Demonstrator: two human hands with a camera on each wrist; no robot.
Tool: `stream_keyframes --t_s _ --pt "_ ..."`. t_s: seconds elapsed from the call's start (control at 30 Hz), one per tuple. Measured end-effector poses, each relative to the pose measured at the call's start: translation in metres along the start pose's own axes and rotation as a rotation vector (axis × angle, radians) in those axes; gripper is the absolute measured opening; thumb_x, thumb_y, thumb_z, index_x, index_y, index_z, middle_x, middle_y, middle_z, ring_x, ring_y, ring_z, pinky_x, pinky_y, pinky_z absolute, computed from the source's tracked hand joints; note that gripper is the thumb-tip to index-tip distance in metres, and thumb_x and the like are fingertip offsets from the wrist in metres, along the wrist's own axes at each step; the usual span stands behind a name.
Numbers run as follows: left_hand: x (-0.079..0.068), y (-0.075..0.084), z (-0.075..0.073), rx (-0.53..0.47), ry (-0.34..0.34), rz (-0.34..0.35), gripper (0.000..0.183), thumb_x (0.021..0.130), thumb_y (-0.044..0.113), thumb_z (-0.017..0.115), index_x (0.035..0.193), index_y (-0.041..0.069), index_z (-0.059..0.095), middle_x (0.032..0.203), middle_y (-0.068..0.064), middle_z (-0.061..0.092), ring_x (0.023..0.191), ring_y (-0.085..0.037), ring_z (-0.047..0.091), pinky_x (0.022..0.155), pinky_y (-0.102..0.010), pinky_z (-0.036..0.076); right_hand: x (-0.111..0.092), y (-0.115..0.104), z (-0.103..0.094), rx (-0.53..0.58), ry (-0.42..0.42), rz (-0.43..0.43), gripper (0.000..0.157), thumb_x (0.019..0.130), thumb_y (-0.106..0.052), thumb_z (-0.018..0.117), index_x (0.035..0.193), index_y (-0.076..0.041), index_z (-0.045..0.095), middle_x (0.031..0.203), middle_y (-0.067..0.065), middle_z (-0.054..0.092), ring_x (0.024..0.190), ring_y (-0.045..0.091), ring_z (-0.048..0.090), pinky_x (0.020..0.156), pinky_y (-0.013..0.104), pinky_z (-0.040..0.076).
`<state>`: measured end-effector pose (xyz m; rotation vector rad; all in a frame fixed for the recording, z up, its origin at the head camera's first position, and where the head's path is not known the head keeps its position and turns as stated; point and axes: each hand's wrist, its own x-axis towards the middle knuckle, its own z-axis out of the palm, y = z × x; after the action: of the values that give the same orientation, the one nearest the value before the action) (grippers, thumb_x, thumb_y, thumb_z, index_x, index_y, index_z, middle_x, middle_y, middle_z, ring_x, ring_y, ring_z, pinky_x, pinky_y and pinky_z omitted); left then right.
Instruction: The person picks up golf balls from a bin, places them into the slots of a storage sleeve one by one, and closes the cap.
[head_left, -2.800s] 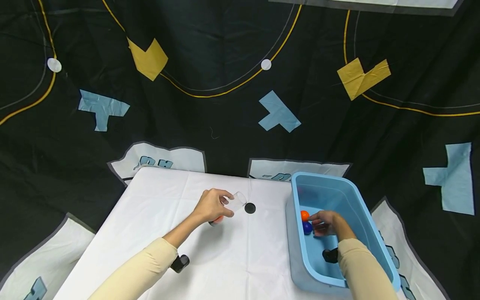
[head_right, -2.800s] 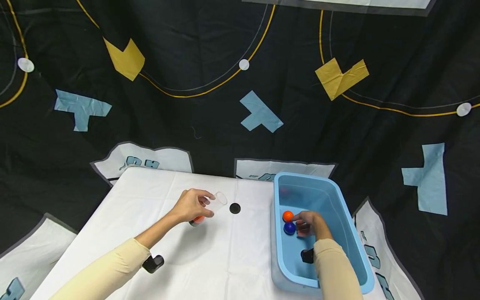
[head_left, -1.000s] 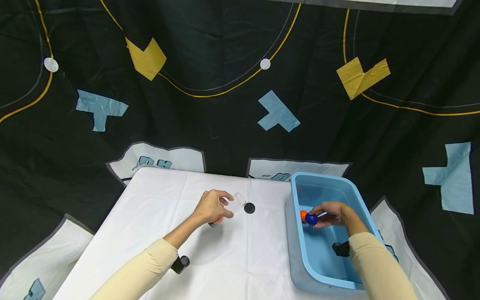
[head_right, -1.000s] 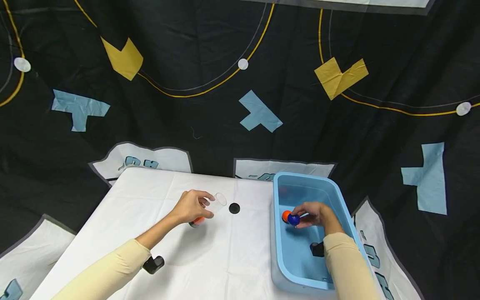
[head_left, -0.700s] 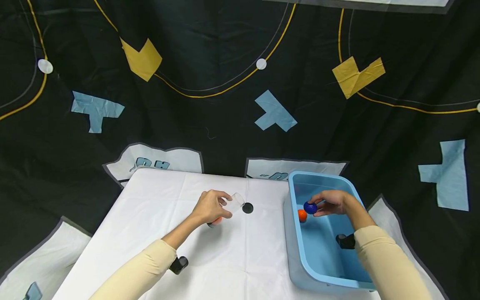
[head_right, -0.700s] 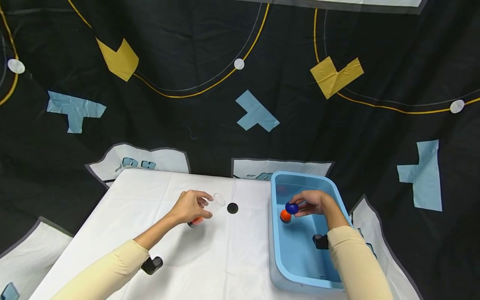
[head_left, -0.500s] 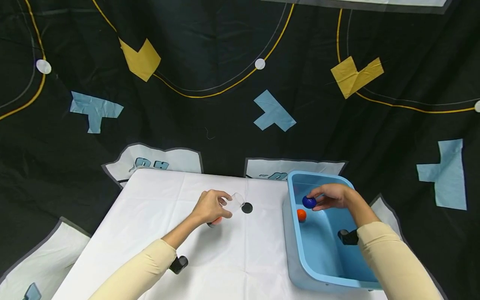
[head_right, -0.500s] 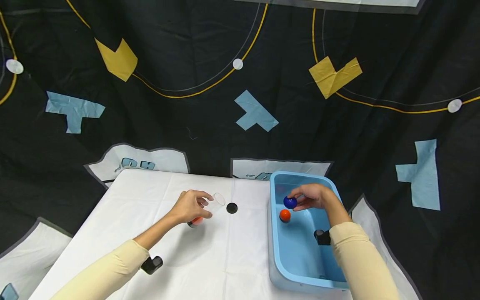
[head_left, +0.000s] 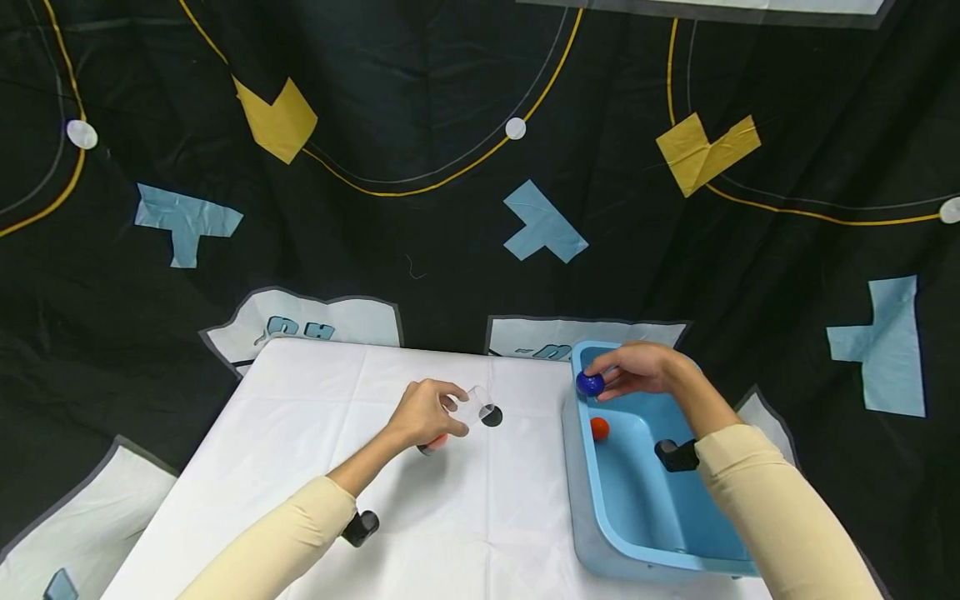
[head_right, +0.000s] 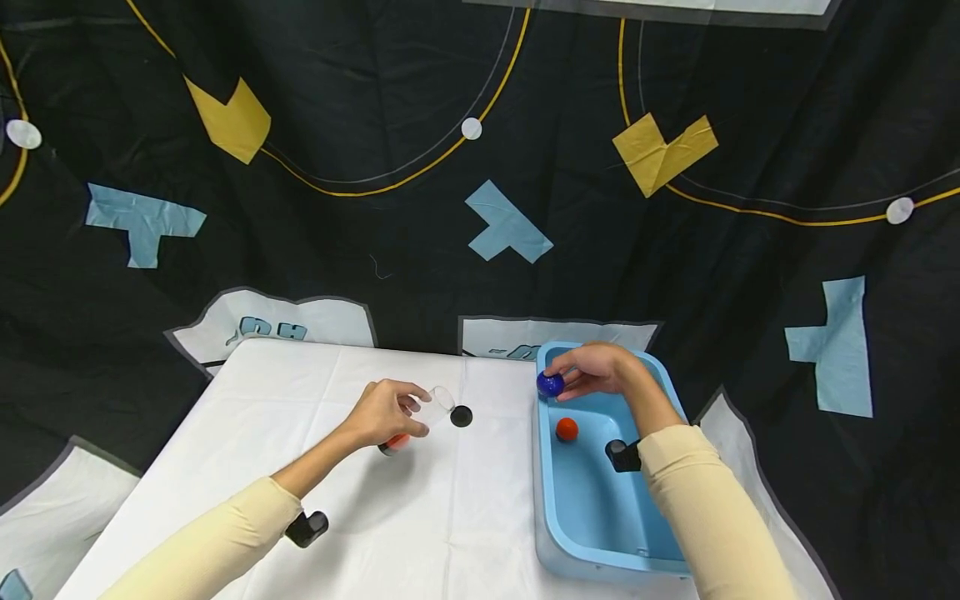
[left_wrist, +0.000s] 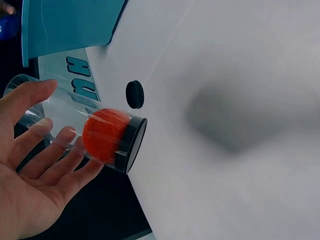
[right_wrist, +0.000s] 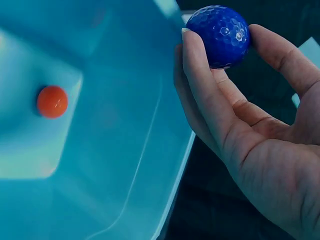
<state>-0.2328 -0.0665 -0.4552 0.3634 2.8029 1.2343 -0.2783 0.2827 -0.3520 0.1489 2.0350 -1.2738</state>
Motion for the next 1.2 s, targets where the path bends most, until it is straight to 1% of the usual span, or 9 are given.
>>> stream_keyframes --t_s 0.2,0.3,0.4,0.5,0.63,0.73,0.9,1.07,1.2 --pt "0.0 0.001 0.004 0.012 -0.01 0.0 0.04 0.062 0.016 0.093 0.1 0.02 0.079 0.089 -0.001 0.077 0.083 -0.012 0.07 0.08 -0.036 0.057 0.008 -0.016 0.017 -0.016 -0.013 0.003 0.047 0.101 -0.02 0.062 0.136 0.009 0.049 0.128 0.026 0.064 0.095 0.025 0.075 0.093 0.037 0.057" --pt "0.0 0.002 0.004 0.013 -0.01 0.003 0.04 0.062 0.016 0.093 0.099 0.02 0.079 0.088 0.0 0.076 0.082 -0.012 0.07 0.08 -0.037 0.056 0.013 -0.023 0.027 -0.037 -0.01 0.003 0.044 0.1 -0.019 0.063 0.133 0.009 0.054 0.125 0.025 0.065 0.09 0.023 0.075 0.092 0.036 0.058" --pt "0.0 0.004 0.005 0.01 -0.013 0.003 0.04 0.062 0.016 0.093 0.099 0.019 0.079 0.089 -0.001 0.076 0.083 -0.013 0.069 0.081 -0.037 0.056 0.019 -0.03 0.04 -0.036 -0.006 -0.001 0.044 0.099 -0.02 0.065 0.133 0.008 0.055 0.126 0.025 0.064 0.091 0.025 0.075 0.089 0.035 0.059" --pt "0.0 0.005 0.006 0.012 -0.014 0.006 0.04 0.062 0.016 0.094 0.099 0.019 0.079 0.089 -0.001 0.076 0.084 -0.013 0.069 0.081 -0.037 0.056 0.024 -0.036 0.052 -0.026 -0.009 -0.008 0.045 0.098 -0.02 0.066 0.132 0.007 0.056 0.128 0.026 0.063 0.097 0.03 0.074 0.088 0.034 0.059" --pt "0.0 0.007 0.007 0.017 -0.013 0.012 0.04 0.062 0.017 0.093 0.099 0.019 0.079 0.088 0.0 0.076 0.084 -0.013 0.069 0.08 -0.036 0.056 0.032 -0.041 0.067 -0.007 -0.004 -0.008 0.042 0.097 -0.019 0.068 0.129 0.007 0.059 0.125 0.026 0.065 0.099 0.031 0.075 0.087 0.033 0.059" --pt "0.001 0.007 0.008 0.018 -0.015 0.014 0.04 0.062 0.017 0.094 0.099 0.019 0.079 0.087 0.0 0.076 0.083 -0.012 0.069 0.08 -0.036 0.056 0.038 -0.044 0.077 -0.006 -0.001 -0.004 0.04 0.096 -0.018 0.069 0.127 0.006 0.061 0.122 0.025 0.067 0.094 0.029 0.075 0.087 0.034 0.059" --pt "0.001 0.008 0.01 0.018 -0.022 0.025 0.041 0.061 0.018 0.094 0.099 0.018 0.079 0.088 -0.002 0.077 0.082 -0.013 0.069 0.079 -0.036 0.056 0.043 -0.046 0.091 -0.024 -0.004 -0.008 0.038 0.095 -0.019 0.071 0.123 0.006 0.064 0.118 0.024 0.07 0.093 0.028 0.075 0.088 0.037 0.059" --pt "0.001 0.008 0.01 0.016 -0.024 0.021 0.041 0.062 0.019 0.094 0.099 0.018 0.079 0.09 -0.004 0.077 0.082 -0.013 0.069 0.078 -0.036 0.056 0.048 -0.045 0.103 -0.033 -0.01 -0.03 0.037 0.093 -0.018 0.073 0.118 0.007 0.067 0.114 0.022 0.07 0.093 0.028 0.075 0.089 0.039 0.059" --pt "0.001 0.008 0.009 0.006 -0.024 0.024 0.04 0.062 0.019 0.094 0.1 0.018 0.079 0.091 -0.006 0.078 0.081 -0.013 0.07 0.079 -0.037 0.056 0.05 -0.044 0.11 -0.032 -0.014 -0.024 0.035 0.091 -0.017 0.074 0.115 0.007 0.069 0.112 0.022 0.071 0.089 0.027 0.076 0.091 0.041 0.058"
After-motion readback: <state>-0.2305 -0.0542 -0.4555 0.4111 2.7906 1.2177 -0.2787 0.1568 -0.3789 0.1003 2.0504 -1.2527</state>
